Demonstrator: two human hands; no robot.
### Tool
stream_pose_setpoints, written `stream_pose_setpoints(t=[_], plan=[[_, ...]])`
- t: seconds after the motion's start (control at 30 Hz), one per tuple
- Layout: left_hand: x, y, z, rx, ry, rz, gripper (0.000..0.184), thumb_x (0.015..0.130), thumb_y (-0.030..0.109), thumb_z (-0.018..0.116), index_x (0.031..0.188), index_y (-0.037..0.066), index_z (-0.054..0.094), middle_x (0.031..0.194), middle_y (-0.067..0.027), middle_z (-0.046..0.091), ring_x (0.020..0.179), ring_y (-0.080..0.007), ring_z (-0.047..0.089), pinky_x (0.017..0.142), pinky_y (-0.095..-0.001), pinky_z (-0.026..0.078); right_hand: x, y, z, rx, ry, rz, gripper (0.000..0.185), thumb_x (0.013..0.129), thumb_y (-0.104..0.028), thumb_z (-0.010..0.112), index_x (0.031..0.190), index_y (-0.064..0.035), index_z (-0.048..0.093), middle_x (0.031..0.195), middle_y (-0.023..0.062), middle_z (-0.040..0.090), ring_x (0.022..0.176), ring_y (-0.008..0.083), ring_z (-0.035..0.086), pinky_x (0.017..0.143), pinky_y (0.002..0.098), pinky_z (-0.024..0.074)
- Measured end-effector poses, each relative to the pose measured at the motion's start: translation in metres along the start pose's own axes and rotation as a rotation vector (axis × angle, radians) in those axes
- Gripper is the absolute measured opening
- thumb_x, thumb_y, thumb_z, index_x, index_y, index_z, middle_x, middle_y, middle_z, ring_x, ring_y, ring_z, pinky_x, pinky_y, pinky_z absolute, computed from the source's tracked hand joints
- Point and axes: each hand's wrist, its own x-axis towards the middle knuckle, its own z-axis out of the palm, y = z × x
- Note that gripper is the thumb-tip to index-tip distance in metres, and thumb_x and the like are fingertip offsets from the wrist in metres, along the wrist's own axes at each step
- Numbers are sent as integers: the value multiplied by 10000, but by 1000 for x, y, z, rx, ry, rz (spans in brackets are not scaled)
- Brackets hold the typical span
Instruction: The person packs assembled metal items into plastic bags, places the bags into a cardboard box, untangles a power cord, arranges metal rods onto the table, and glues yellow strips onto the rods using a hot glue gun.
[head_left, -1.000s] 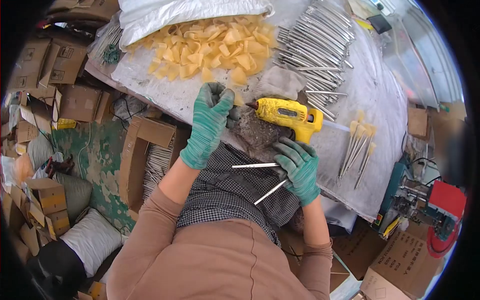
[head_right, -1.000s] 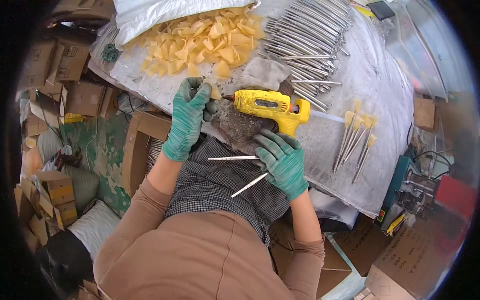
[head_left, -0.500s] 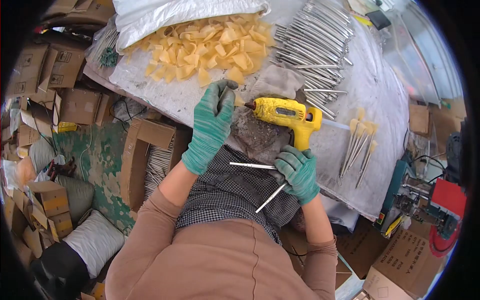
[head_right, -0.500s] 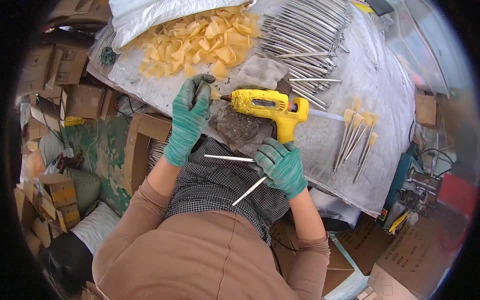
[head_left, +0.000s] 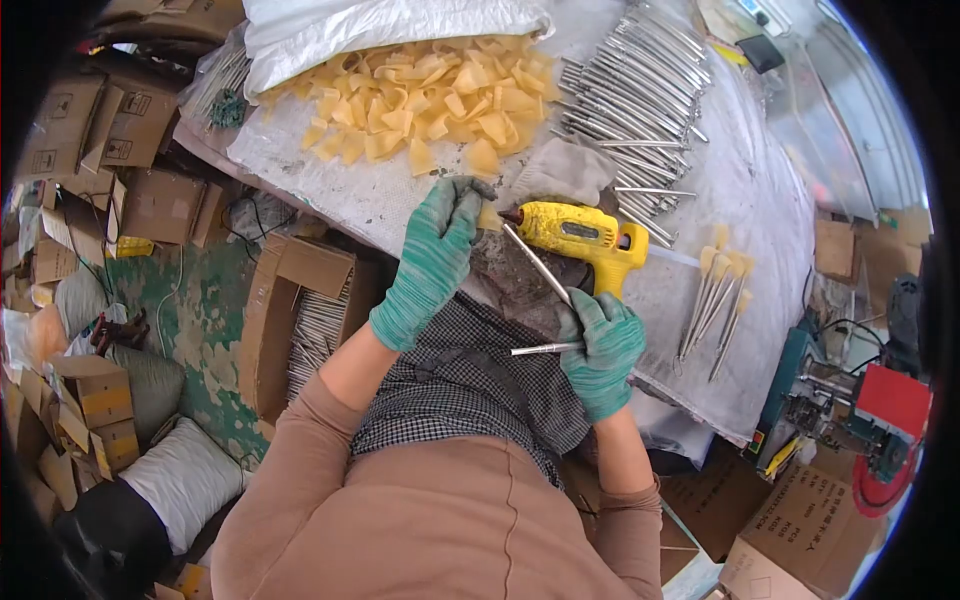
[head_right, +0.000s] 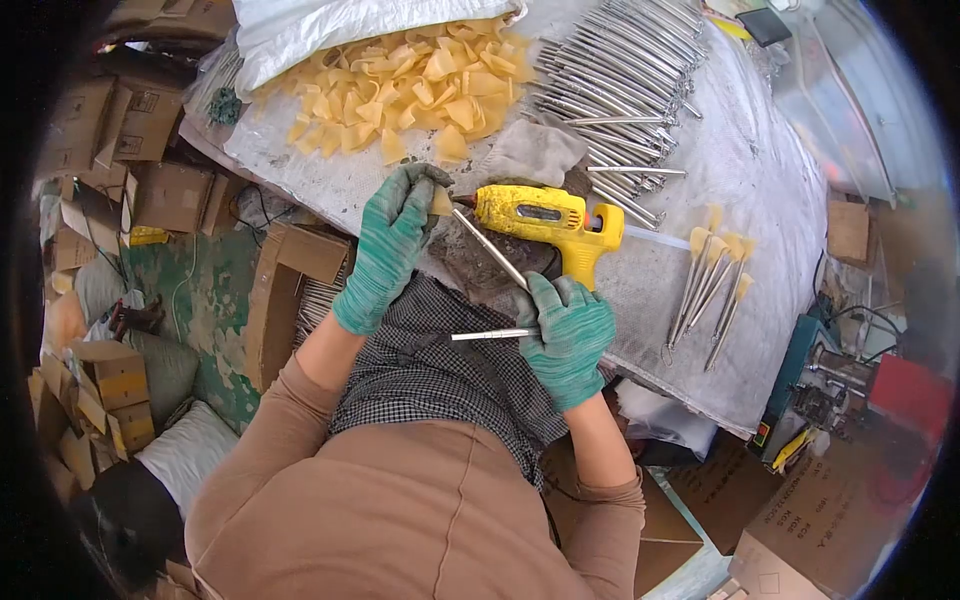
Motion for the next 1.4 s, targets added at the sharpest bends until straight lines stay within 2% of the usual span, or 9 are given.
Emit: stream_pose_setpoints(t=[0.37, 0.57, 0.67, 0.73, 0.8, 0.97, 1.2, 1.33, 1.4], plan=[[-17, -2, 19, 434, -12, 390, 161, 964, 89, 434, 1044, 9, 549, 805, -57, 553, 746, -100, 520, 691, -241, 455, -5, -12, -6, 118, 35, -49, 185, 703, -127, 718, 836, -58, 611, 622, 84, 522, 537, 289, 534, 488, 394, 397], [-20, 2, 17, 510, -235, 414, 188, 957, 80, 442, 1094, 10, 549, 784, -46, 545, 732, -110, 521, 686, -242, 454, -20, 5, -3, 114, 55, 28, 159, 736, -138, 704, 852, -72, 619, 659, 90, 548, 564, 296, 546, 508, 381, 423], [-1, 10, 6, 481, -53, 281, 227, 951, 73, 446, 1144, 17, 552, 786, -43, 523, 731, -112, 508, 696, -238, 446, -38, 26, -14, -19, 163, -1, 204, 757, -139, 693, 932, -61, 620, 686, 78, 555, 584, 270, 556, 528, 376, 441], [26, 13, -13, 607, 24, 315, 293, 908, 37, 480, 1188, 69, 560, 823, -69, 535, 769, -165, 547, 726, -275, 462, -49, 47, -25, -5, 169, 388, 265, 775, -111, 674, 1013, -32, 590, 821, 113, 567, 700, 254, 576, 618, 370, 466], [59, 0, -26, 1283, -24, 732, 365, 841, 34, 562, 1193, 129, 571, 926, -103, 542, 860, -253, 573, 757, -338, 481, -53, 69, -33, -87, 232, 441, 294, 789, -101, 657, 1054, -11, 568, 898, 135, 552, 766, 260, 570, 679, 367, 467], [83, -3, -24, 1403, -131, 509, 334, 785, 78, 639, 1109, 143, 589, 1031, -120, 522, 974, -310, 545, 824, -401, 469, -60, 87, -43, -270, 303, 627, 351, 824, -75, 604, 1147, 35, 520, 1085, 181, 494, 927, 301, 538, 837, 373, 451], [82, -13, -39, 1420, -107, 690, 198, 832, 145, 603, 1019, 85, 581, 1037, -121, 552, 991, -313, 537, 847, -412, 446, -12, 34, -24, 128, 41, -191, 234, 871, -280, 579, 1037, -118, 610, 1005, 65, 624, 930, 270, 612, 791, 387, 485], [71, -16, -40, 1334, 10, 834, 164, 888, 120, 531, 1037, 73, 581, 949, -108, 581, 881, -260, 576, 792, -360, 468, -2, 34, 1, 204, -97, -380, 204, 824, -271, 600, 954, -114, 601, 1084, 50, 627, 1015, 253, 609, 822, 408, 482], [46, -3, -31, 800, 6, 556, 176, 922, 76, 471, 1052, 54, 588, 855, -88, 581, 740, -196, 574, 719, -298, 475, -3, 33, 2, 188, -129, -394, 233, 784, -251, 616, 968, -110, 593, 1079, 53, 635, 1037, 252, 609, 838, 417, 481]])
